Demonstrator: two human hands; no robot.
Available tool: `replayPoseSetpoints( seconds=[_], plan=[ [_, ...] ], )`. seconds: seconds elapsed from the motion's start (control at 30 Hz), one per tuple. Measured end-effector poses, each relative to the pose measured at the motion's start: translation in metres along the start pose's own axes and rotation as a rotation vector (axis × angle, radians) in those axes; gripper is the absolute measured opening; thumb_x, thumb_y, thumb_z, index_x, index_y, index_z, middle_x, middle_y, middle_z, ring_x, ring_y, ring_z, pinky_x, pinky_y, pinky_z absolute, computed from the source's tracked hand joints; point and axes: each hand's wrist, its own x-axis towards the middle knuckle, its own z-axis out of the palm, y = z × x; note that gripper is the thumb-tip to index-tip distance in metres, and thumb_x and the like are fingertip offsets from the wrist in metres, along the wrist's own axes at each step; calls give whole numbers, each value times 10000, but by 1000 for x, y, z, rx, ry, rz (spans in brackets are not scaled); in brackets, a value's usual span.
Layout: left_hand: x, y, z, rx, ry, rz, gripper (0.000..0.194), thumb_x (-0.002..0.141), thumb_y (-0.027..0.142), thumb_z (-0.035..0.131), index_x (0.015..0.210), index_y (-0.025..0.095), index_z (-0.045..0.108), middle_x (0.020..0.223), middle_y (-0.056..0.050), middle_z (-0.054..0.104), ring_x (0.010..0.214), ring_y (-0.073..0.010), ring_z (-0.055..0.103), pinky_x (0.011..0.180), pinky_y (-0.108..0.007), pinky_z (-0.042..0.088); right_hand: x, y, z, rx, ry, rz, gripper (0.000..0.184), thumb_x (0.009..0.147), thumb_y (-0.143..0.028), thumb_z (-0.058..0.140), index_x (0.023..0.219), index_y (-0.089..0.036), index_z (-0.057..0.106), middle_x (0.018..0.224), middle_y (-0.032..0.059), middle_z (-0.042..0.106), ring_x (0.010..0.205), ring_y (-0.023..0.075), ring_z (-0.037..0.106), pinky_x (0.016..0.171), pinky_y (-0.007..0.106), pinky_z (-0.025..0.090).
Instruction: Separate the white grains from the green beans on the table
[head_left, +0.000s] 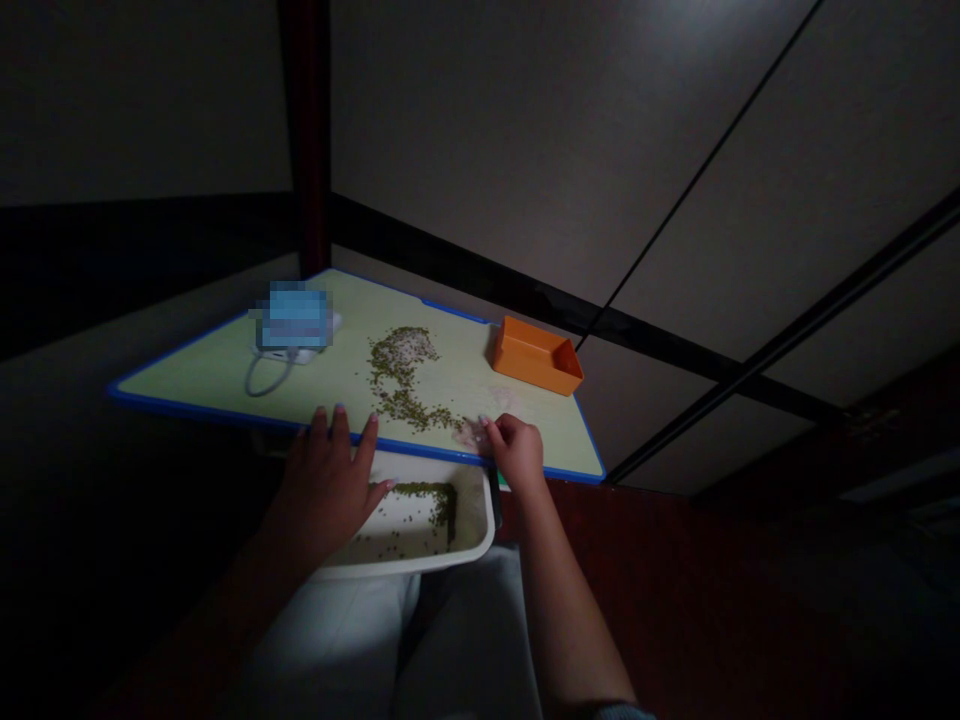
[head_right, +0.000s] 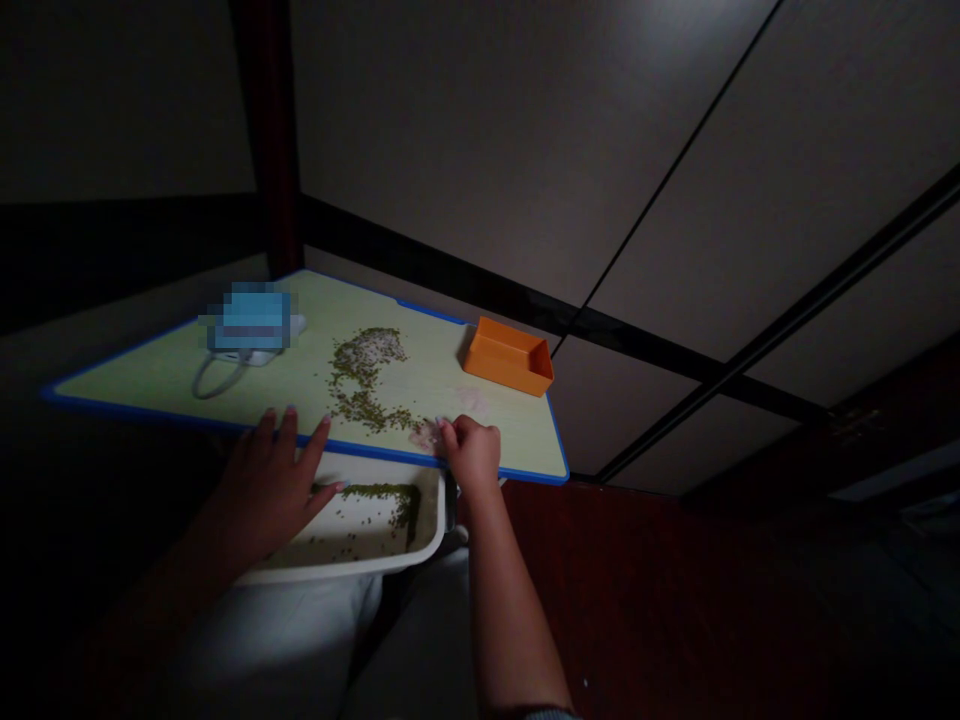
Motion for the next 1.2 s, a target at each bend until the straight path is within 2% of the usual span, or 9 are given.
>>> replayPoseSetpoints(
  seconds=[0.17,0.43,0.77,1.0,1.2],
  plan=[
    [-1,0,-2,-17,0,9,766,828,419,570,1490,77,392,1574,-366,329,1492,-539,274,1158,-668,291,1,4,-5,-42,23,35,409,940,-473,550,610,-231,540,586,8,609,555,150,488,574,271,279],
    [-2,-1,0,-81,21,-6,769,822,436,567,1504,130,388,1599,-291,352,1519,-492,248,1184,-667,258,4,15,-4,-37,80,59,436,925,-520,541,596,-235,552,578,14,604,538,149,453,548,277,255],
    [-2,0,-1,-47,3,14,768,834,430,563,1491,73,388,1579,-373,309,1503,-542,247,1170,-684,263,6,16,0,75,35,42,451,908,-570,528,616,-226,548,578,7,593,567,143,489,557,256,294],
    [-2,0,0,-16,9,9,773,834,447,564,1497,91,385,1580,-352,327,1500,-529,266,1168,-676,280,7,13,-1,25,53,106,409,919,-505,560,620,-226,559,584,9,603,554,147,500,557,264,285],
    [-2,-1,0,-5,16,24,772,835,442,572,1495,87,384,1565,-375,334,1483,-542,293,1149,-684,298,9,9,-1,-35,38,93,408,935,-499,551,648,-215,608,614,5,624,575,139,503,563,249,281]
  ],
)
